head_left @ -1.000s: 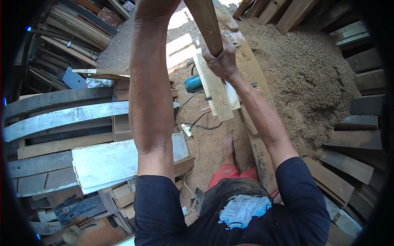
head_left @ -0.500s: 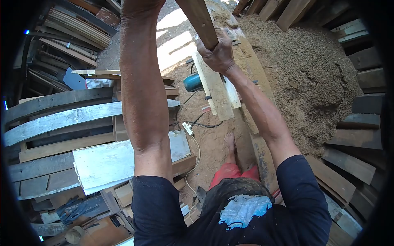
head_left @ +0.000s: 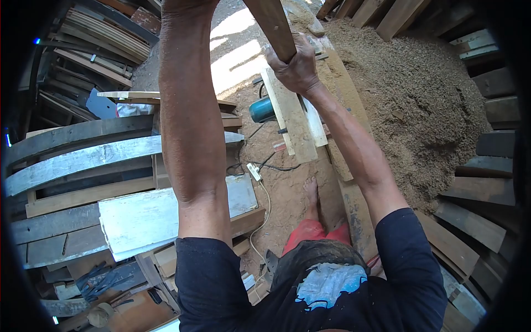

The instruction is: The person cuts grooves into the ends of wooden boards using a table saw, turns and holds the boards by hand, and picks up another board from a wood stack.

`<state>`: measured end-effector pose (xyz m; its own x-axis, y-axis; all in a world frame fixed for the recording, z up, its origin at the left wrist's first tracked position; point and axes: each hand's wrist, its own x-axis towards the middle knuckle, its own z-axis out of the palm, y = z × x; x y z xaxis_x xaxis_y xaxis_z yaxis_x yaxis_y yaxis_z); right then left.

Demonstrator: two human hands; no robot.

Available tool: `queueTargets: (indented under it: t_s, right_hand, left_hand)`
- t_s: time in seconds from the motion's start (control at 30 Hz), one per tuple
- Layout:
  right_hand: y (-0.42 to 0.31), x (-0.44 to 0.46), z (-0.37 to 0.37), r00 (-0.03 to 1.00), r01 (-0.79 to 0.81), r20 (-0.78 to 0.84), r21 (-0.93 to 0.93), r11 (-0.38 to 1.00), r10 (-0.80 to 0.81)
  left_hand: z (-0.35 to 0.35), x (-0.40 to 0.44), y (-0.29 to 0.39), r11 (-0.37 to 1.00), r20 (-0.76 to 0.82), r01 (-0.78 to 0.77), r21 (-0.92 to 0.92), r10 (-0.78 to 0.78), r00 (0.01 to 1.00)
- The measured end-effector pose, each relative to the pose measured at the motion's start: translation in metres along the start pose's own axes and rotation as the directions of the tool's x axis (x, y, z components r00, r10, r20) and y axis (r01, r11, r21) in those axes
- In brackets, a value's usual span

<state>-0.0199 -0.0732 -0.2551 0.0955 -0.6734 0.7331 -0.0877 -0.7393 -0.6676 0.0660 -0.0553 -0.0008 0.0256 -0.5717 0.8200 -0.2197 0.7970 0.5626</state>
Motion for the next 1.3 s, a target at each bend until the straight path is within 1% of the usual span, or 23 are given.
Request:
queueTargets:
  t_s: [0.03, 0.1, 0.2, 0.33, 0.43, 0.53, 0.73, 0.9, 0.93, 0.97, 1.07, 1.13, 1.23, 1.3]
  right_hand:
    - [-0.003, 0.001, -0.001, 1.000, 0.008, -0.012, 0.004, 1.000, -0.008]
    - [-0.004, 0.002, 0.000, 0.999, 0.006, -0.040, 0.014, 1.000, -0.006]
    - [-0.002, 0.003, 0.003, 0.998, -0.008, -0.066, 0.027, 1.000, 0.009]
    - [0.000, 0.006, 0.005, 0.999, -0.028, -0.025, 0.049, 0.998, 0.029]
    - [0.000, 0.009, 0.007, 1.000, -0.006, -0.017, 0.035, 0.999, 0.006]
    - [0.001, 0.011, 0.008, 1.000, -0.019, -0.005, 0.026, 0.999, 0.019]
    - [0.011, 0.013, 0.013, 0.993, -0.104, 0.060, 0.024, 0.994, 0.102]
    - [0.013, 0.021, 0.017, 0.997, -0.079, 0.028, 0.026, 0.997, 0.078]
    - [0.013, 0.023, 0.018, 0.996, -0.085, 0.032, 0.042, 0.995, 0.084]
    - [0.014, 0.025, 0.019, 0.995, -0.092, 0.036, 0.058, 0.994, 0.090]
    - [0.017, 0.029, 0.025, 0.992, -0.121, 0.036, 0.090, 0.989, 0.118]
    - [0.017, 0.032, 0.027, 0.989, -0.148, 0.041, 0.124, 0.981, 0.144]
    - [0.020, 0.038, 0.030, 0.985, -0.164, 0.063, 0.097, 0.982, 0.159]
    - [0.021, 0.043, 0.032, 0.992, -0.126, 0.037, 0.082, 0.989, 0.123]
  left_hand:
    - [-0.002, 0.000, 0.003, 0.999, 0.059, -0.015, -0.037, 0.017, 0.998]
    - [-0.002, 0.001, 0.007, 1.000, 0.098, -0.022, -0.021, 0.024, 0.995]
    - [0.000, 0.004, 0.006, 0.999, 0.062, -0.041, 0.005, 0.040, 0.997]
    - [0.000, 0.007, 0.003, 0.998, 0.035, -0.056, 0.020, 0.055, 0.998]
    - [0.000, 0.009, 0.002, 0.998, 0.024, -0.065, 0.023, 0.065, 0.998]
    - [-0.001, 0.010, -0.001, 0.997, 0.018, -0.068, 0.019, 0.068, 0.998]
    - [-0.003, 0.013, -0.006, 0.996, 0.008, -0.083, 0.015, 0.083, 0.997]
    - [-0.004, 0.018, -0.015, 0.993, 0.008, -0.114, 0.011, 0.114, 0.993]
    - [-0.006, 0.019, -0.018, 0.993, 0.007, -0.116, 0.012, 0.116, 0.993]
    - [-0.006, 0.019, -0.019, 0.996, -0.006, -0.085, 0.017, 0.085, 0.996]
    - [-0.013, 0.025, -0.031, 0.989, 0.000, -0.150, 0.007, 0.150, 0.989]
    - [-0.015, 0.028, -0.035, 0.989, 0.005, -0.148, 0.012, 0.148, 0.989]
    - [-0.023, 0.033, -0.044, 0.989, 0.021, -0.141, 0.035, 0.140, 0.990]
    - [-0.025, 0.036, -0.048, 0.984, 0.032, -0.165, 0.064, 0.164, 0.986]
